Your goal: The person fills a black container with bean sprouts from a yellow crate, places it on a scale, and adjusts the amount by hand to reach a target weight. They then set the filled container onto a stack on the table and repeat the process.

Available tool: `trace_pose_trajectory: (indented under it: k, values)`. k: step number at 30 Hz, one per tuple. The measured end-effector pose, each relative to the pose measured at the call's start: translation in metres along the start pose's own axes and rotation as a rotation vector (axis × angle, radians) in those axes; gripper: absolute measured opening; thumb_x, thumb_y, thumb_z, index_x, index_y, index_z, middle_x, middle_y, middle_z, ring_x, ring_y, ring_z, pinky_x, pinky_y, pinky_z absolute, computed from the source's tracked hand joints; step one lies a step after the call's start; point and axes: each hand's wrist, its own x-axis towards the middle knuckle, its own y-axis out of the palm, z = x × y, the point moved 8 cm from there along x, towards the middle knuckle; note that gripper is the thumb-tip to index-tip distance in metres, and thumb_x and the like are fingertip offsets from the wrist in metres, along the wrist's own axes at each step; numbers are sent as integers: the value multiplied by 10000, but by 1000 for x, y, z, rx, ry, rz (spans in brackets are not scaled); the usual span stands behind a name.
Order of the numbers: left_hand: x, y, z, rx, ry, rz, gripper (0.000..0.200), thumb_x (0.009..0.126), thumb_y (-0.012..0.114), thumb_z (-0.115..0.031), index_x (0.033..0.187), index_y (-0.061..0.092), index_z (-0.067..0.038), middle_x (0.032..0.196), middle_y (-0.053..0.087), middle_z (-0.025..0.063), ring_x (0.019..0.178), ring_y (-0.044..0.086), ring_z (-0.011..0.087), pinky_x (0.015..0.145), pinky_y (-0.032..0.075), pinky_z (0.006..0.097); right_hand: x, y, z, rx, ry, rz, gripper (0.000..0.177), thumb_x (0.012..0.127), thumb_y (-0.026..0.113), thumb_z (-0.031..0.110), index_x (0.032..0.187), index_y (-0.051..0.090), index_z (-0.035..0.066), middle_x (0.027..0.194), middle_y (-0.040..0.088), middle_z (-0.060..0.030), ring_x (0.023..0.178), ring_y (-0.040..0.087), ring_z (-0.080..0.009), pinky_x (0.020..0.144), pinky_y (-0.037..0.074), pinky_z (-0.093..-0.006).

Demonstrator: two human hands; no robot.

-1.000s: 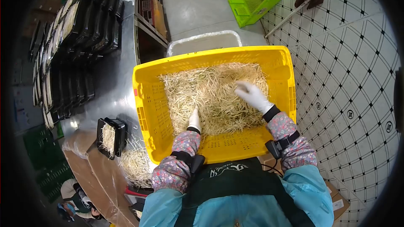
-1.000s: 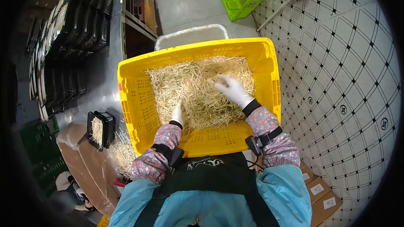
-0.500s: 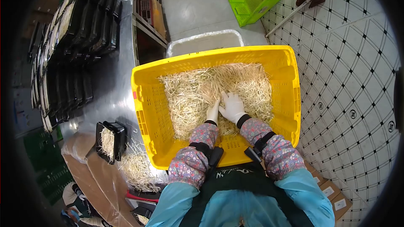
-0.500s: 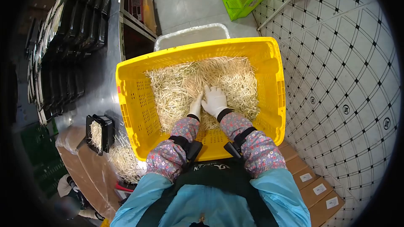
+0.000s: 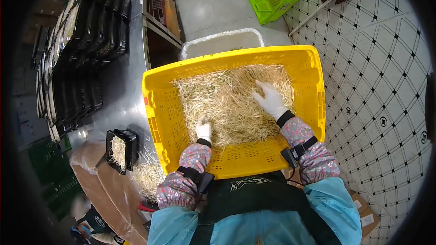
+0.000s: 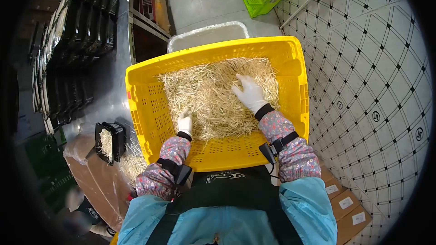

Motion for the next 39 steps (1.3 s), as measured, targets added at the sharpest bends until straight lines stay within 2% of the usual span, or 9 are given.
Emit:
trace_pose_trajectory:
  k: [5,10,17,21,23,26,30,34,39]
  values:
    - [-14,37,0,-60,-44,-66,510,893,608,-1,1381,464,23,1246,612,128,1090,583,166,942,462,268,15,91,20,-176,-147,257,717,857,660,422,1410,428,30,1165,606,-202,1087,592,-353,935,479,-433]
    - [-21,108,-4,-290,-301,133,567,996,503,-428,1345,495,19,1272,591,148,1150,565,249,989,438,371,-1,137,19,-382,145,360,836,842,638,541,1450,353,43,1165,586,-203,1008,633,-354,846,518,-456]
    - [-129,131,-77,-535,-248,382,500,1050,387,-415,1372,471,-42,1324,539,63,1194,512,146,1034,397,308,-24,61,55,-167,-4,482,425,909,567,482,903,611,59,903,654,-186,866,654,-360,735,499,-461]
    - [-191,77,-142,-668,-33,482,523,1047,409,-395,1480,351,-107,1427,425,51,1269,447,174,1042,368,314,-27,53,161,-120,-365,543,460,908,579,480,1126,612,77,996,650,-173,908,652,-343,750,519,-431]
    - [-179,44,-124,-662,-340,239,767,958,482,-588,1530,240,-137,1540,294,48,1377,331,284,1068,312,472,-19,79,184,-125,-524,529,532,913,597,455,1302,565,94,1066,638,-167,940,644,-346,782,525,-423]
    - [-157,-27,-97,-307,-339,113,881,899,633,-503,1553,211,-89,1582,271,90,1434,278,269,1117,258,469,24,78,163,-120,-651,237,612,891,585,462,1341,526,51,1165,622,-198,1079,603,-356,897,493,-446]
    - [-108,-72,-115,403,180,257,952,835,739,-363,1534,197,-10,1573,271,179,1461,251,307,1161,250,400,51,31,90,-102,-390,35,575,870,624,373,1313,535,17,1167,624,-211,1110,582,-381,964,462,-456]
    - [-78,-31,-143,1112,623,330,1088,715,815,-361,1541,183,-41,1586,217,204,1470,205,364,1172,239,479,26,70,57,-311,-250,390,628,848,653,383,1345,501,31,1261,581,-183,1153,567,-344,963,466,-448]
    - [-31,14,-120,1382,429,436,1171,686,810,-418,1566,94,-127,1626,143,123,1490,134,357,1164,192,581,3,131,63,-365,-382,375,862,762,742,390,1458,355,60,1409,451,-168,1297,447,-323,1042,415,-409]
